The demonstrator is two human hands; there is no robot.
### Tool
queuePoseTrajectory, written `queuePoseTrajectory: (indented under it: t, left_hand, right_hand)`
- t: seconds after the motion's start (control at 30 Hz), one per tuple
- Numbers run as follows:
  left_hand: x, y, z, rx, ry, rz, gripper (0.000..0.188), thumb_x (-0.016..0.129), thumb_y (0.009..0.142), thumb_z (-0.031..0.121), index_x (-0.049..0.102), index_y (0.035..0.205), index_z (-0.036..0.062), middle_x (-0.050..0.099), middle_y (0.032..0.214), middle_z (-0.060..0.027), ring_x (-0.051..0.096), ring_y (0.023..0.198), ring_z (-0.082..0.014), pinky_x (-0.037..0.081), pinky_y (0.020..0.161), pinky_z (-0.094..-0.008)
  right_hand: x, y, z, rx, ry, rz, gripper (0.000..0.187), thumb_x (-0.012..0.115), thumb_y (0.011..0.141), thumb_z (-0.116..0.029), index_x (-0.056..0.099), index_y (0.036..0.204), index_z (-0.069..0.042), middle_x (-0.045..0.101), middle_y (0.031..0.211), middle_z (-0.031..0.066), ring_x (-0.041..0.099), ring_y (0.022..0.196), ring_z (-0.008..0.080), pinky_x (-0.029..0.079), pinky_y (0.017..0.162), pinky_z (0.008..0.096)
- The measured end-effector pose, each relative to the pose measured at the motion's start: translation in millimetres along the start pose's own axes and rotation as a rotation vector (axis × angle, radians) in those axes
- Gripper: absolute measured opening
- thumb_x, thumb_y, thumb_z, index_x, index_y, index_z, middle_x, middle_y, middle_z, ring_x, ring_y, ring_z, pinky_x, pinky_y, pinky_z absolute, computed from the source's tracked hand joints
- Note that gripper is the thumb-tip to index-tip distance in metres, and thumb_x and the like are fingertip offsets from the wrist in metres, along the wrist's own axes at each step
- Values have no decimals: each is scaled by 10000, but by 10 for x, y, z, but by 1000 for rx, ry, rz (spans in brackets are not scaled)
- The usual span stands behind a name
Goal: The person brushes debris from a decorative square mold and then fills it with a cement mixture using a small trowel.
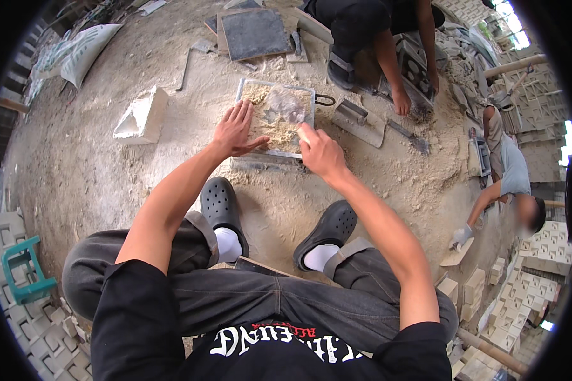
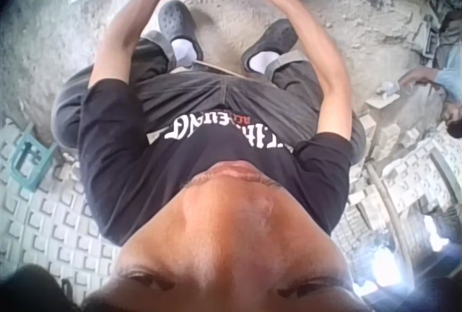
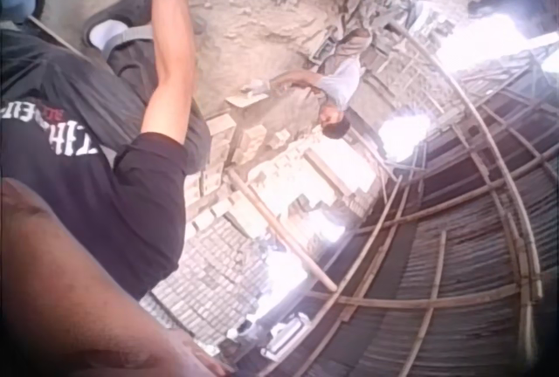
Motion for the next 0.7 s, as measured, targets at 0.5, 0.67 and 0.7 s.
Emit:
queuePoseTrajectory:
  t: [0.5,0.67,0.7]
  left_hand:
    - [58,17,-109,-35,-88,101,1157,405,906,812,172,1560,-113,170,1646,-289,136,1555,-379,130,1272,-432]
    - [-55,144,3,16,-111,43,1149,408,908,808,177,1559,-111,172,1647,-286,132,1557,-372,129,1271,-431]
    - [-52,157,-28,24,-128,37,1145,409,909,806,179,1560,-108,173,1647,-285,132,1557,-371,130,1271,-430]
  right_hand:
    - [7,71,-49,46,45,-12,423,550,961,-226,551,1364,-98,674,1020,279,691,880,483,563,782,560]
    - [13,314,-134,72,102,58,411,538,968,-231,563,1343,-66,683,1063,285,687,928,488,559,817,553]
    - [23,350,-208,74,101,17,405,535,970,-234,570,1326,-44,687,1063,286,686,941,486,559,823,549]
Point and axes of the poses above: each hand's wrist, its own y-axis towards the middle knuckle, its own x-axis out of the palm, z = x × y, the point moved 2 cm from there along y, towards the middle knuckle
